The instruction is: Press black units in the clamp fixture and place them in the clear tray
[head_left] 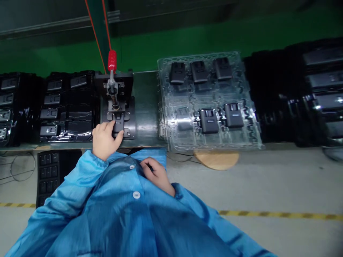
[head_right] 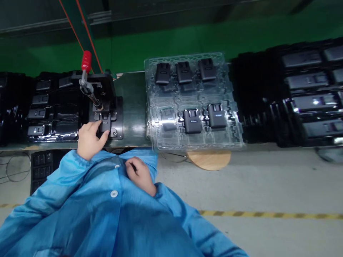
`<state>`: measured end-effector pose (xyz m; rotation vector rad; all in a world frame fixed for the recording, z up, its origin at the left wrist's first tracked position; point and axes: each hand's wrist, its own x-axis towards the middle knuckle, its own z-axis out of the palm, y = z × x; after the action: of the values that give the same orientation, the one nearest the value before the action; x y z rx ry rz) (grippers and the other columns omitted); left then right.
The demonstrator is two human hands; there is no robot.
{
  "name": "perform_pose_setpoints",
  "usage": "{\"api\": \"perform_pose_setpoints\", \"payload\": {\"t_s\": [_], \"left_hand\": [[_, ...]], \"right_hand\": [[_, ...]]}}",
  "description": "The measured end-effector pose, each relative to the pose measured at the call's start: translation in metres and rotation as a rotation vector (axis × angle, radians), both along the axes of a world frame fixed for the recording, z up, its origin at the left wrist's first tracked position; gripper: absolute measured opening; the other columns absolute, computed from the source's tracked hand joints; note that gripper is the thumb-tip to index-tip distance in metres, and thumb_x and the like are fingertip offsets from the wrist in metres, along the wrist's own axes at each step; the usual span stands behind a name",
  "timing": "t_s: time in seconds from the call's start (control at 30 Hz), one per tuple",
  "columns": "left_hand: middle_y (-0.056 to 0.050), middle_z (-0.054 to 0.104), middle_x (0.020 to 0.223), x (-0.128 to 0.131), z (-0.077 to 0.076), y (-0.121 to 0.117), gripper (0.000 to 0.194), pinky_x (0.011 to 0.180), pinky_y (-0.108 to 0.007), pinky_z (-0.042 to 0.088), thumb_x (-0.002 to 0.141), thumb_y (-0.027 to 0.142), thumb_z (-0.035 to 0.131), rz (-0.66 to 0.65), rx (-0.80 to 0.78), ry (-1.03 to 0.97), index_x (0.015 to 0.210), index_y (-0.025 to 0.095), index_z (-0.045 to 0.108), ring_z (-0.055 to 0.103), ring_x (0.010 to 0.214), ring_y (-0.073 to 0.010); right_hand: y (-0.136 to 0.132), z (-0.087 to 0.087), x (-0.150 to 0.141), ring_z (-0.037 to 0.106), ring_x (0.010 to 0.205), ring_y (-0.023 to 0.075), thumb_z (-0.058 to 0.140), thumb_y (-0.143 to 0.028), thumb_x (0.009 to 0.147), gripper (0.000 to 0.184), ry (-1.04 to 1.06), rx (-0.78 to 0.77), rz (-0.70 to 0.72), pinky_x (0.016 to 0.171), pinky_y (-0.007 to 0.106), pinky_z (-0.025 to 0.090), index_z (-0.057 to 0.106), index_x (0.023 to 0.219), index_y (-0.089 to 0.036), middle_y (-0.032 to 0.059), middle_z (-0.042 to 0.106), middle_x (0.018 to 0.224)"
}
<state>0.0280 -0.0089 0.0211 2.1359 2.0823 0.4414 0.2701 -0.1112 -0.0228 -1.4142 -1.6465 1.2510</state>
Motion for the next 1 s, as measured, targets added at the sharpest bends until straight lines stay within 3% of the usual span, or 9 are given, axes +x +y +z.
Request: {"api": "perform_pose_setpoints", "payload": {"t_s": [0.23,0.6,0.83,1.0], "left_hand": [[-0.017,0.057,0.160,-0.007,-0.006,-0.041,0.051,0.110,-0.056,0.047,0.102,0.038,0.060,-0.174,0.045,0.024,0.149,0.019,0.063,0.056,0.133,-0.0394],[-0.015,0.060,0.159,-0.007,0.009,-0.033,0.052,0.121,-0.059,0.037,0.099,0.034,0.061,-0.351,-0.024,0.079,0.149,0.018,0.063,0.054,0.145,-0.0374],[-0.017,0.048,0.169,-0.009,-0.005,-0.040,0.064,0.127,-0.058,0.032,0.098,0.027,0.058,-0.375,-0.042,0.152,0.159,0.012,0.051,0.044,0.156,-0.0371],[-0.017,0.035,0.176,-0.013,-0.014,-0.055,0.075,0.132,-0.061,0.025,0.095,0.027,0.061,-0.382,-0.065,0.121,0.165,0.010,0.041,0.032,0.164,-0.0373]], "right_hand": [[-0.010,0.022,0.009,0.067,0.074,0.0174,0.054,-0.030,0.103,0.023,-0.045,0.033,0.048,0.070,0.029,0.049,0.066,0.085,-0.024,0.0010,0.070,0.079],[-0.006,0.025,-0.007,0.067,0.074,0.0182,0.053,-0.032,0.104,0.025,-0.058,0.059,0.064,0.070,0.030,0.051,0.066,0.085,-0.023,0.0021,0.071,0.079],[-0.004,0.028,-0.018,0.067,0.074,0.0182,0.053,-0.026,0.103,0.021,-0.054,0.138,0.108,0.069,0.030,0.052,0.065,0.086,-0.023,0.0025,0.071,0.079],[0.004,0.052,-0.035,0.067,0.077,0.0172,0.056,-0.020,0.102,0.016,0.020,0.274,0.166,0.069,0.029,0.054,0.065,0.090,-0.023,0.0024,0.070,0.081]]}}
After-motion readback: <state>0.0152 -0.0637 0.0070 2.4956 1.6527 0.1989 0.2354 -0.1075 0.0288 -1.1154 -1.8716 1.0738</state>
